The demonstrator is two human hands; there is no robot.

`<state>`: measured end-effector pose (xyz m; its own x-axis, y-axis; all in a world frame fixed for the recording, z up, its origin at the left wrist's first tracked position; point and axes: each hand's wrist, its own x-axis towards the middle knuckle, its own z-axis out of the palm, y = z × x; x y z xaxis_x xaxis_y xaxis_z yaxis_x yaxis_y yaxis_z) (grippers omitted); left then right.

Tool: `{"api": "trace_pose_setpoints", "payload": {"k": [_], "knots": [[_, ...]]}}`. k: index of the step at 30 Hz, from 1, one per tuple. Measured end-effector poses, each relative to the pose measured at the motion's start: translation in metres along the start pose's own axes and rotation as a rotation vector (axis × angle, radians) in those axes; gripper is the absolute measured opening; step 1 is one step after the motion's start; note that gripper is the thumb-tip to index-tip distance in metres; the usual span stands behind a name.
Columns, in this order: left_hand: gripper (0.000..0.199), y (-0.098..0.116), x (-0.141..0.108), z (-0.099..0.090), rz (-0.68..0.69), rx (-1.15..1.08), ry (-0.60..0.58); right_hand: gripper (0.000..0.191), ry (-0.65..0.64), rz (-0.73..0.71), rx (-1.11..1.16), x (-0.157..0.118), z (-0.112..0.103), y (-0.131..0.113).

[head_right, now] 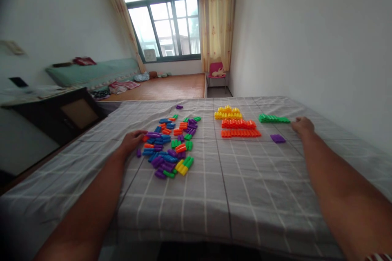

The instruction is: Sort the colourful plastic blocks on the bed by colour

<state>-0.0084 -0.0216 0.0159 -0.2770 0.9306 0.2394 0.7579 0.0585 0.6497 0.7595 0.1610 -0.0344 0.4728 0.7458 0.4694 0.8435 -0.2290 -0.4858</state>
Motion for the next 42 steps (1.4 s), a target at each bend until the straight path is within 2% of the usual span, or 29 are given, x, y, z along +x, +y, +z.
{"api": "trace_pose_setpoints", "payload": {"k": [2,3,5,8,10,13,15,19,23,27,28,30,32,33,39,42], "knots": [[0.038,-0.003,0.002,0.002,0.005,0.012,0.005,0.04,0.037,0.088,0.008,-0.013,-0.01,-0.039],[0.038,-0.005,0.003,0.004,0.008,0.015,0.008,0.044,0.093,-0.004,0.061,-0.025,-0.014,-0.066],[0.037,-0.008,0.005,0.006,0.01,0.011,0.009,0.045,0.064,-0.277,0.223,-0.059,-0.02,-0.127],[0.038,-0.013,0.007,0.01,0.016,-0.028,0.007,0.036,-0.236,-0.604,0.437,-0.124,-0.026,-0.218],[0.037,-0.014,0.007,0.012,0.027,-0.04,0.013,0.031,-0.437,-0.817,0.498,-0.168,-0.028,-0.267],[0.035,-0.014,0.005,0.012,0.036,-0.024,0.018,0.029,-0.683,-1.167,0.52,-0.22,-0.031,-0.317],[0.034,-0.012,0.004,0.012,0.035,-0.015,0.013,0.027,-0.759,-1.289,0.52,-0.241,-0.033,-0.336],[0.033,-0.006,0.002,0.01,0.018,0.019,0.006,0.025,-0.811,-1.329,0.508,-0.258,-0.035,-0.351],[0.033,-0.004,0.002,0.009,0.019,0.025,-0.001,0.025,-0.884,-1.348,0.372,-0.256,-0.04,-0.343],[0.034,-0.008,0.006,0.011,0.011,0.03,-0.017,0.022,-0.836,-1.323,0.316,-0.253,-0.053,-0.332],[0.035,-0.01,0.007,0.012,0.014,0.037,-0.019,0.02,-0.871,-1.33,0.351,-0.254,-0.058,-0.33],[0.035,-0.013,0.008,0.013,0.023,0.044,-0.02,0.019,-1.023,-1.362,0.43,-0.257,-0.068,-0.329],[0.036,-0.015,0.009,0.013,0.032,0.051,-0.02,0.025,-1.158,-1.387,0.488,-0.262,-0.074,-0.328],[0.037,-0.015,0.009,0.013,0.032,0.059,-0.019,0.029,-1.184,-1.395,0.51,-0.264,-0.076,-0.328],[0.039,-0.015,0.008,0.012,0.02,0.083,-0.014,0.04,-1.105,-1.456,0.563,-0.275,-0.07,-0.321],[0.039,-0.016,0.008,0.012,0.03,0.057,-0.016,0.038,-1.057,-1.345,0.571,-0.276,-0.064,-0.313]]}}
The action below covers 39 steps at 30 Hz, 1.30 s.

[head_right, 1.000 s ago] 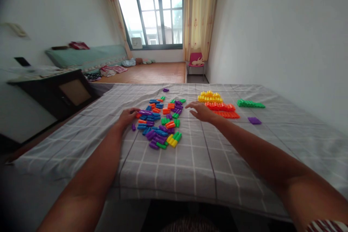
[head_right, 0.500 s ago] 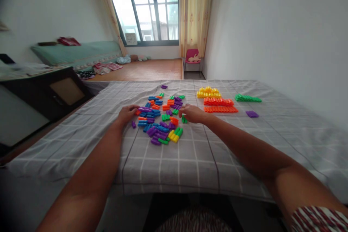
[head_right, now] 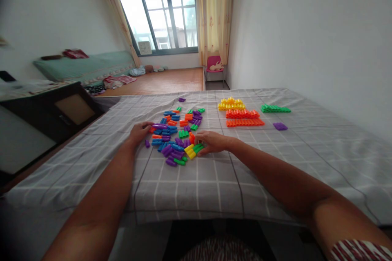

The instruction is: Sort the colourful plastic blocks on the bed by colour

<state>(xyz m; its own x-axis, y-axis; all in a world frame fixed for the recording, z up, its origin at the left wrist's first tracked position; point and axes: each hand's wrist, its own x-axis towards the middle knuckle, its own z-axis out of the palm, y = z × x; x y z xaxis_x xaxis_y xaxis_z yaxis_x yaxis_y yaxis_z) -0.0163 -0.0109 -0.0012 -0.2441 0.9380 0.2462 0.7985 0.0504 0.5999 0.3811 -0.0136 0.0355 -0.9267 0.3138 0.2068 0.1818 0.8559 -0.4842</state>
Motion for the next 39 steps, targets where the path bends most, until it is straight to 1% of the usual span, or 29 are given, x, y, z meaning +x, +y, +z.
{"api": "trace_pose_setpoints", "payload": {"k": [2,4,9,12,13,15,17,18,19,21,23,24,26,28,29,31,33,34,35,39], "knots": [[0.04,-0.001,0.001,0.0,0.0,-0.007,0.001,0.034,0.06,0.095,0.035,-0.004,0.001,0.006],[0.039,-0.002,0.001,0.001,-0.006,-0.012,0.004,0.033,0.097,0.159,0.063,-0.009,-0.001,0.014],[0.038,-0.002,0.001,0.002,-0.003,-0.038,0.007,0.038,0.169,0.17,0.077,-0.018,-0.004,0.032],[0.037,0.001,0.0,0.0,0.0,-0.031,0.001,0.036,0.195,0.235,0.175,-0.018,-0.003,0.035],[0.036,0.004,0.0,-0.001,0.009,-0.017,0.025,0.035,0.21,0.266,0.22,-0.018,-0.002,0.036],[0.035,0.017,-0.001,-0.006,0.069,0.004,0.136,0.034,0.275,0.31,0.314,-0.015,0.001,0.036],[0.035,0.037,-0.003,-0.014,0.17,-0.003,0.25,0.037,0.369,0.33,0.424,-0.011,0.002,0.037],[0.036,0.05,-0.003,-0.017,0.224,-0.015,0.253,0.038,0.417,0.336,0.482,-0.01,0.003,0.037],[0.036,0.064,-0.003,-0.02,0.274,-0.025,0.216,0.039,0.458,0.339,0.535,-0.008,0.003,0.038],[0.034,0.096,-0.005,-0.021,0.373,-0.017,0.039,0.041,0.51,0.345,0.593,-0.007,0.004,0.041],[0.033,0.129,-0.008,-0.015,0.497,0.018,-0.132,0.041,0.535,0.348,0.599,-0.007,0.005,0.042],[0.032,0.145,-0.011,-0.008,0.558,0.031,-0.198,0.041,0.544,0.345,0.598,-0.007,0.005,0.043],[0.034,0.171,-0.017,0.008,0.637,0.018,-0.293,0.04,0.557,0.325,0.608,-0.007,0.007,0.042],[0.037,0.189,-0.025,0.026,0.679,-0.013,-0.366,0.039,0.561,0.303,0.621,-0.007,0.007,0.039],[0.038,0.193,-0.027,0.034,0.691,-0.024,-0.388,0.037,0.562,0.296,0.614,-0.006,0.007,0.038],[0.039,0.195,-0.03,0.046,0.698,-0.035,-0.395,0.034,0.587,0.307,0.566,-0.007,0.004,0.038],[0.039,0.188,-0.029,0.051,0.667,-0.022,-0.353,0.03,0.619,0.353,0.492,-0.011,-0.001,0.042],[0.039,0.182,-0.027,0.052,0.642,-0.004,-0.32,0.03,0.611,0.386,0.455,-0.014,-0.004,0.045],[0.039,0.175,-0.025,0.052,0.614,0.022,-0.283,0.031,0.575,0.42,0.42,-0.017,-0.007,0.049],[0.035,0.146,-0.015,0.048,0.541,0.15,-0.133,0.034,0.281,0.496,0.258,-0.031,-0.015,0.064]]}}
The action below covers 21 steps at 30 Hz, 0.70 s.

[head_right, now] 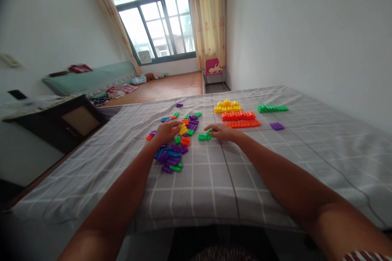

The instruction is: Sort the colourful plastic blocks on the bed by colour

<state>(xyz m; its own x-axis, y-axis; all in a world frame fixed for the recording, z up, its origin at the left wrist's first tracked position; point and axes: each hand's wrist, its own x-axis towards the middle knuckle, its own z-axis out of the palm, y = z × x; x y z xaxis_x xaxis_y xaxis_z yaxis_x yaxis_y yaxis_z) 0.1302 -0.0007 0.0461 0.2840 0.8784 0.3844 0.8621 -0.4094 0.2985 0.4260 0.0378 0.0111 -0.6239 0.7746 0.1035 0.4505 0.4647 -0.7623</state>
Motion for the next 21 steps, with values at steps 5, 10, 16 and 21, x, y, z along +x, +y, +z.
{"api": "trace_pose_setpoints", "payload": {"k": [5,10,16,21], "knots": [[0.031,-0.028,-0.006,-0.002,-0.066,0.082,0.149,0.026,0.161,-0.077,-0.294,-0.001,0.0,0.001],[0.028,-0.059,-0.012,-0.022,-0.202,0.082,0.335,0.034,0.238,-0.213,-0.443,-0.002,0.018,-0.012],[0.029,-0.107,-0.031,-0.048,-0.483,0.049,0.527,0.039,0.039,-0.328,-0.494,-0.005,0.026,-0.014],[0.047,-0.133,-0.043,-0.044,-0.777,-0.166,0.646,0.054,0.199,-0.299,-0.401,-0.003,0.01,-0.004]]}}
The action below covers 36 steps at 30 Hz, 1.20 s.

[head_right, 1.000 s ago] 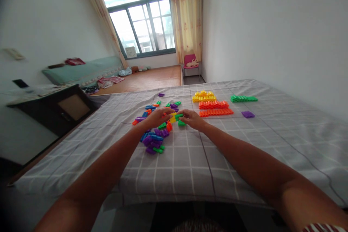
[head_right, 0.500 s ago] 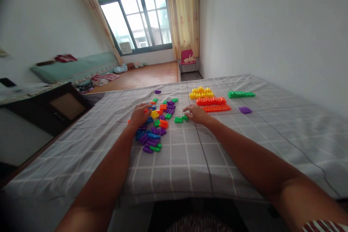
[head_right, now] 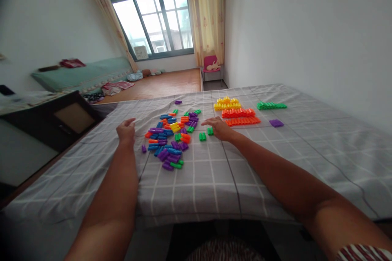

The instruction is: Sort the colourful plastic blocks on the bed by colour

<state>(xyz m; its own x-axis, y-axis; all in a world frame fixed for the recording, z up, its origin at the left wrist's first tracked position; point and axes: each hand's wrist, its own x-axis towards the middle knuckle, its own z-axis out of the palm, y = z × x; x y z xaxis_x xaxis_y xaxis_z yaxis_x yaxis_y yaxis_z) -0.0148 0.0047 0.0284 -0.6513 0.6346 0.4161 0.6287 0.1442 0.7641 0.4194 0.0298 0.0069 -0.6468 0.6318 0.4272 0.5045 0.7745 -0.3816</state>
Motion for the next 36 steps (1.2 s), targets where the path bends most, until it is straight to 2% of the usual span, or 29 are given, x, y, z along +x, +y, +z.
{"api": "trace_pose_setpoints", "payload": {"k": [2,5,8,11,14,18,23,27,31,34,36], "knots": [[0.053,-0.007,0.0,0.003,-0.087,-0.047,0.016,0.043,0.038,0.076,-0.005,0.0,-0.002,0.004],[0.058,-0.016,-0.002,0.008,-0.157,-0.059,0.02,0.039,-0.013,0.11,-0.026,-0.002,-0.001,0.005],[0.059,-0.023,-0.002,0.011,-0.151,-0.057,-0.006,0.038,-0.1,0.094,-0.008,-0.004,-0.001,0.004],[0.055,-0.026,-0.002,0.014,-0.138,-0.071,0.042,0.038,-0.125,0.073,0.044,-0.004,-0.002,0.002],[0.052,-0.024,-0.004,0.017,-0.148,-0.089,0.092,0.042,-0.164,0.058,0.071,-0.004,-0.003,0.0],[0.051,-0.018,-0.007,0.015,-0.159,-0.106,0.082,0.05,-0.206,0.075,0.118,-0.004,-0.004,-0.006],[0.051,-0.017,-0.007,0.016,-0.154,-0.098,0.07,0.058,-0.161,0.12,0.012,-0.003,-0.001,-0.013],[0.052,-0.02,-0.005,0.018,-0.145,-0.106,0.066,0.046,-0.137,0.102,-0.051,-0.003,0.003,-0.016],[0.051,-0.023,-0.003,0.018,-0.124,-0.099,0.059,0.037,-0.137,0.106,0.003,-0.003,0.005,-0.016],[0.051,-0.025,-0.002,0.017,-0.108,-0.107,0.054,0.039,-0.123,0.127,0.085,0.0,-0.003,-0.014],[0.051,-0.027,-0.001,0.017,-0.121,-0.083,0.047,0.04,-0.087,0.141,0.125,0.005,-0.018,-0.008]]}}
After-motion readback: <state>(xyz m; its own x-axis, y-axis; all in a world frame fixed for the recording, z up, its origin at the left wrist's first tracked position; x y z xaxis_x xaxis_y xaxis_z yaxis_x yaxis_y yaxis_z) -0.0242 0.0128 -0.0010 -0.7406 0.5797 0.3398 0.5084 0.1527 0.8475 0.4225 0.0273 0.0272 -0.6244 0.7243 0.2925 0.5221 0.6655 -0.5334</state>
